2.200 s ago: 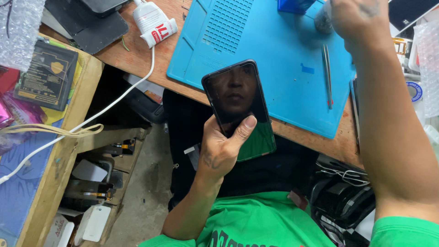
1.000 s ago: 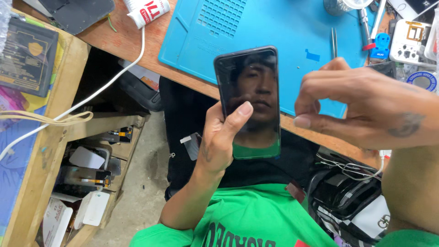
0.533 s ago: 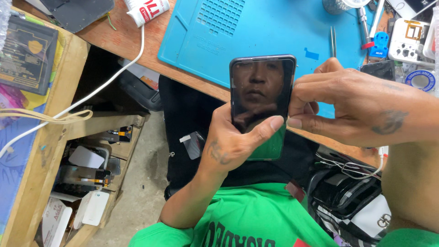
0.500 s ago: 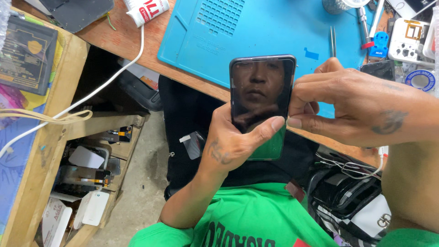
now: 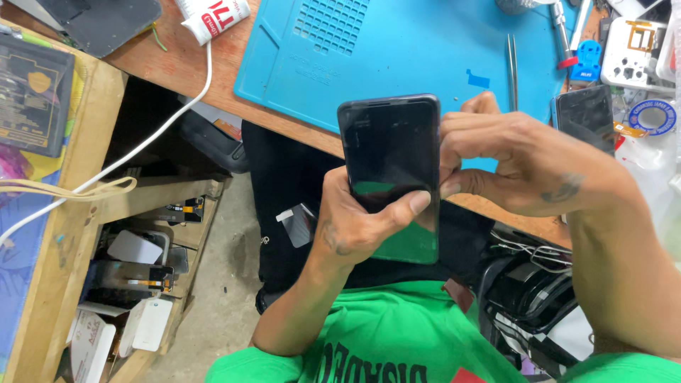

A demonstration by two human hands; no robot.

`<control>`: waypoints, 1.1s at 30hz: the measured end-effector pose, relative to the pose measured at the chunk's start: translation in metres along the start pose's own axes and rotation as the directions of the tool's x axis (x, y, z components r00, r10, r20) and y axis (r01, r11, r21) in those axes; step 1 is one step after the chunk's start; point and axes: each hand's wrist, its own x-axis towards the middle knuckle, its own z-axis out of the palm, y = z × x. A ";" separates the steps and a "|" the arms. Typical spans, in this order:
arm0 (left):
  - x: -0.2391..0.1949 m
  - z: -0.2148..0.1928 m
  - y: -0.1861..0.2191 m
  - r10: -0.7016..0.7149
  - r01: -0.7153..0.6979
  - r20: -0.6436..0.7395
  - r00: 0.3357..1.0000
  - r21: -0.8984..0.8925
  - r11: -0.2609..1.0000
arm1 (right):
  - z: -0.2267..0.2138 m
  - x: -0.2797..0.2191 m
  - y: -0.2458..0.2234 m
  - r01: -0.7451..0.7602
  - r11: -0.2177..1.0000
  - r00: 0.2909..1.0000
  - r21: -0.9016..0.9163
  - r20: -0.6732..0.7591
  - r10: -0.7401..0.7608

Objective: The person removes a protective film from a smartphone screen, tests the touchscreen, and then disassembles a different smartphone to remove the battery and motherboard. The person handles multiple phones and internal components on a cluttered workbench.

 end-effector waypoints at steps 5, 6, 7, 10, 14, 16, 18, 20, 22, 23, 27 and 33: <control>-0.003 -0.002 -0.009 0.077 -0.073 0.093 0.993 -0.051 0.996 | 0.011 -0.005 0.007 0.086 0.980 0.996 0.178 -0.047 -0.079; -0.002 -0.002 -0.010 0.063 -0.059 0.102 0.993 -0.043 0.997 | 0.014 -0.007 0.007 0.078 0.977 0.995 0.201 -0.070 -0.065; 0.000 -0.003 -0.012 0.049 -0.046 0.111 0.993 -0.035 0.998 | 0.018 -0.008 0.008 0.070 0.972 0.994 0.223 -0.093 -0.050; 0.003 -0.001 -0.019 0.051 -0.045 0.151 0.987 -0.042 0.998 | 0.028 -0.015 0.012 0.065 0.958 0.988 0.281 -0.153 -0.022; 0.000 0.001 -0.023 0.027 0.035 0.284 0.958 -0.211 0.977 | 0.039 -0.021 0.020 0.133 0.952 0.969 0.277 -0.238 -0.066; -0.001 0.007 -0.025 -0.037 0.138 0.345 0.938 -0.275 0.951 | 0.045 -0.021 0.023 0.136 0.955 0.953 0.265 -0.300 -0.052; -0.001 0.008 -0.024 -0.035 0.128 0.354 0.935 -0.243 0.962 | 0.051 -0.018 0.022 0.156 0.974 0.917 0.165 -0.390 -0.081; -0.004 0.009 -0.023 0.033 0.012 0.332 0.943 -0.133 0.991 | 0.057 -0.020 0.020 0.141 0.984 0.890 0.112 -0.449 -0.076; -0.002 0.008 -0.021 0.022 0.008 0.316 0.948 -0.095 0.995 | 0.058 -0.022 0.019 0.110 0.989 0.874 0.095 -0.484 -0.051; -0.002 0.008 -0.020 0.022 0.006 0.303 0.953 -0.092 0.996 | 0.057 -0.024 0.018 0.044 0.995 0.877 0.088 -0.481 0.004; 0.002 0.011 -0.016 0.017 0.000 0.184 0.983 -0.090 0.996 | 0.055 -0.038 0.017 -0.089 0.975 0.850 0.205 -0.495 0.182; 0.012 0.007 -0.016 0.092 -0.092 -0.026 0.995 0.001 0.996 | 0.087 -0.045 0.009 0.020 0.825 0.697 0.564 -0.600 0.394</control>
